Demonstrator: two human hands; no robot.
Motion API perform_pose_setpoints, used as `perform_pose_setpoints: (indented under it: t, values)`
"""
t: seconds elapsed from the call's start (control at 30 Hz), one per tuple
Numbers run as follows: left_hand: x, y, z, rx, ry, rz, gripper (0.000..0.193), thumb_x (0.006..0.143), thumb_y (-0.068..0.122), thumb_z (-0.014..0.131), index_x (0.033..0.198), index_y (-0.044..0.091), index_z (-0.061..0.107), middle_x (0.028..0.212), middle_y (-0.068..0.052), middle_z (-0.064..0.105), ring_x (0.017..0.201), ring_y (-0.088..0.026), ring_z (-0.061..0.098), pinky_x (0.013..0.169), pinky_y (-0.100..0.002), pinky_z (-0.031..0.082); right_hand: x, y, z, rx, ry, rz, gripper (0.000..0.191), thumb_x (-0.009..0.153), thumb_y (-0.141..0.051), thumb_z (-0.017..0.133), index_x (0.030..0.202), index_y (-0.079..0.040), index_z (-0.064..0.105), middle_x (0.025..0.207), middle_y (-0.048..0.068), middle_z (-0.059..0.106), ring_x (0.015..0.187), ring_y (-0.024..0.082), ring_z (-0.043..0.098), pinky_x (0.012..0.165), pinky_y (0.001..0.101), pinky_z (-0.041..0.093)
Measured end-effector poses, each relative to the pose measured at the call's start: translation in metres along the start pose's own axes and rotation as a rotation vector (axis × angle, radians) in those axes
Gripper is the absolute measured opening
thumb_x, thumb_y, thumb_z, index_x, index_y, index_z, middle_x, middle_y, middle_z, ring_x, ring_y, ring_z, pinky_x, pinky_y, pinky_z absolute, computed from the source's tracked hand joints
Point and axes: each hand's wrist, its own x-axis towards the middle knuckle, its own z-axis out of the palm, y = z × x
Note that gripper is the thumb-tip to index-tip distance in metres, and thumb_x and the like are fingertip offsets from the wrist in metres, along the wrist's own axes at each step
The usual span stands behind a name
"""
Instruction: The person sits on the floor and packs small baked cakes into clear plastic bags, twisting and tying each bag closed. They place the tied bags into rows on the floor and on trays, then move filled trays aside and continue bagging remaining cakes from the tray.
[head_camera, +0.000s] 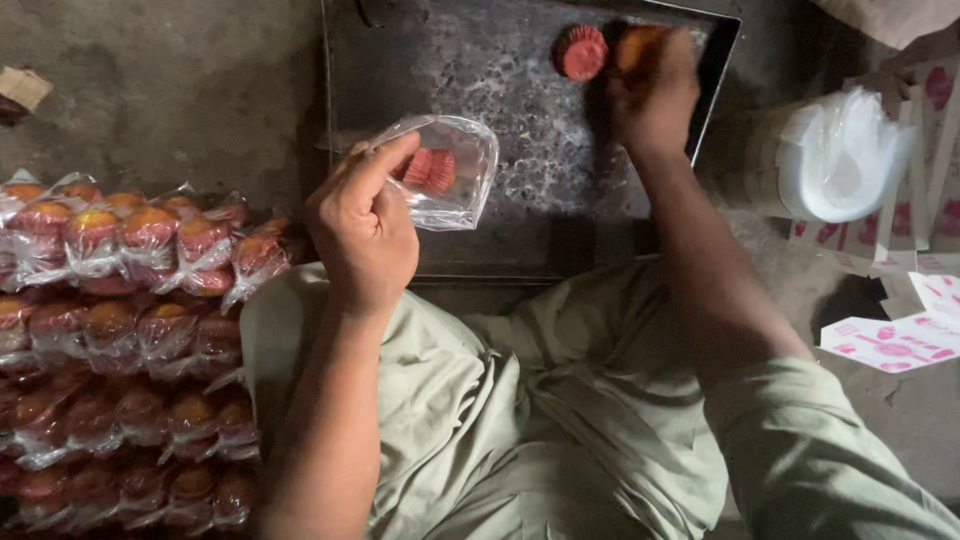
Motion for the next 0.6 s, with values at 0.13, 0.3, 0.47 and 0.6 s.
perform_pose_setpoints:
  t: [0.13, 0.3, 0.47, 0.6]
  values:
    - [-0.002, -0.002, -0.002, 0.024, 0.019, -0.024, 0.037, 0.093, -0.017, 0.048, 0.121, -0.003, 0.069, 0.115, -0.019, 0.073, 0.112, -0.031, 0.074, 0.1, -0.037, 0.058, -0.018, 0.007, -0.005, -0.078, 0.163, -0.263, 0.075, 0.096, -0.003, 0.082, 0.147, 0.006, 0.029, 0.142, 0.025, 0.051, 0.132, 0.044, 0.057, 0.114, 0.0481, 0.048]
    - [-0.001, -0.003, 0.001, 0.026, 0.008, -0.039, 0.036, 0.093, -0.016, 0.049, 0.121, -0.002, 0.069, 0.115, -0.018, 0.072, 0.111, -0.033, 0.073, 0.099, -0.038, 0.058, -0.03, -0.006, 0.015, -0.18, -0.027, -0.292, 0.077, 0.095, -0.014, 0.081, 0.154, -0.001, 0.034, 0.141, 0.025, 0.051, 0.125, 0.044, 0.059, 0.107, 0.0466, 0.053]
    - [-0.003, -0.004, 0.008, 0.073, 0.01, -0.035, 0.036, 0.093, -0.015, 0.05, 0.119, -0.001, 0.069, 0.115, -0.017, 0.072, 0.112, -0.034, 0.072, 0.1, -0.041, 0.057, -0.017, -0.028, 0.028, -0.275, -0.06, -0.421, 0.063, 0.098, -0.015, 0.081, 0.144, -0.004, 0.04, 0.156, 0.028, 0.04, 0.137, 0.052, 0.052, 0.115, 0.0498, 0.05]
    - [-0.008, -0.004, 0.012, 0.101, 0.005, -0.033, 0.034, 0.092, -0.014, 0.052, 0.118, 0.0, 0.07, 0.114, -0.017, 0.072, 0.11, -0.034, 0.072, 0.097, -0.04, 0.057, -0.005, -0.04, 0.032, -0.239, -0.056, -0.387, 0.055, 0.1, -0.011, 0.08, 0.139, -0.002, 0.043, 0.154, 0.027, 0.042, 0.13, 0.049, 0.058, 0.11, 0.0475, 0.054]
